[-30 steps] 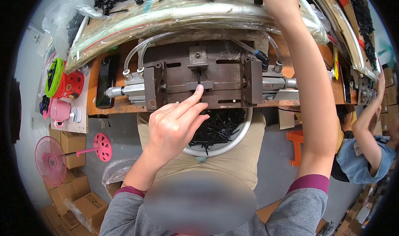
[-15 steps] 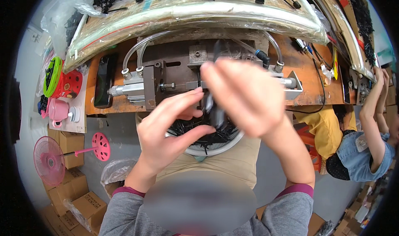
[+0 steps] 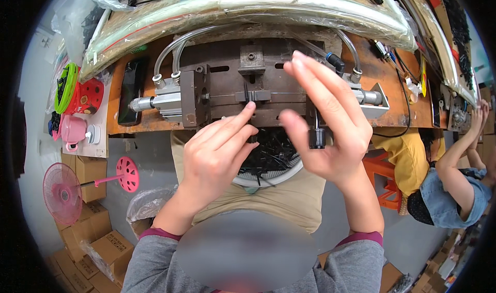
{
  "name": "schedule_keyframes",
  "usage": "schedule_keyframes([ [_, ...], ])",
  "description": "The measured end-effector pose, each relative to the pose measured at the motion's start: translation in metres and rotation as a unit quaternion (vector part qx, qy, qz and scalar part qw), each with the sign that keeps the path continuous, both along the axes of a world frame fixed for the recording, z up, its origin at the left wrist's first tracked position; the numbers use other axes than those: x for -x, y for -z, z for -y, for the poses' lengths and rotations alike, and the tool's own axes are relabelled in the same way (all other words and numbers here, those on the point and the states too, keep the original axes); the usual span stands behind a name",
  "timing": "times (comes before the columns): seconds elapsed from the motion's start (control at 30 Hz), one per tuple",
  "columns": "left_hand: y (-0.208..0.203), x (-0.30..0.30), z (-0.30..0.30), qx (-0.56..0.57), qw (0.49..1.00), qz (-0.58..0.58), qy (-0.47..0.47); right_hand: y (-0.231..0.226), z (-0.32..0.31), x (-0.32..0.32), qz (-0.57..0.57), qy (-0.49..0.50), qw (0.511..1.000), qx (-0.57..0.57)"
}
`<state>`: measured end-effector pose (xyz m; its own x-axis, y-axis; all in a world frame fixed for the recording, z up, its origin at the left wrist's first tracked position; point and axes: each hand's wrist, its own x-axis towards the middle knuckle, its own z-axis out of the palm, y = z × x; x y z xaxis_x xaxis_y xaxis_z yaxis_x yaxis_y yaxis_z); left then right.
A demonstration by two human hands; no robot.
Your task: The recorder uses a machine to assemble black cable components.
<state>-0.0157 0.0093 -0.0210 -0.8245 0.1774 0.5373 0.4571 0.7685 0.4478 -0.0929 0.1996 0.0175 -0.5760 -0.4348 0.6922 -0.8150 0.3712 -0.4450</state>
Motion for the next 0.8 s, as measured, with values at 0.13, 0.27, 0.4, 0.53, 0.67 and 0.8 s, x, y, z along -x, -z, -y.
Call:
schedule_keyframes([
  [0.13, -0.005, 0.005, -0.005, 0.033, 0.999, 0.011, 0.001, -0.002, -0.005, -0.002, 0.045, -0.060, 0.996, 0.046],
  [0.27, -0.005, 0.003, -0.005, 0.026, 0.999, 0.039, -0.012, 0.002, -0.005, 0.000, 0.063, -0.069, 0.993, 0.065],
  [0.4, -0.007, 0.005, -0.006, 0.082, 0.996, -0.013, -0.015, 0.010, -0.002, 0.001, 0.063, -0.102, 0.987, 0.106],
  [0.53, -0.011, 0.011, -0.007, 0.114, 0.993, -0.008, -0.020, 0.010, -0.003, -0.004, 0.064, -0.087, 0.992, 0.066],
  [0.67, -0.009, 0.010, -0.007, 0.120, 0.993, 0.006, -0.022, 0.003, -0.003, -0.013, 0.056, -0.018, 0.998, -0.011],
  [0.8, -0.011, 0.011, -0.007, 0.130, 0.991, 0.014, -0.020, 0.006, -0.002, -0.018, 0.059, 0.013, 0.998, -0.013],
])
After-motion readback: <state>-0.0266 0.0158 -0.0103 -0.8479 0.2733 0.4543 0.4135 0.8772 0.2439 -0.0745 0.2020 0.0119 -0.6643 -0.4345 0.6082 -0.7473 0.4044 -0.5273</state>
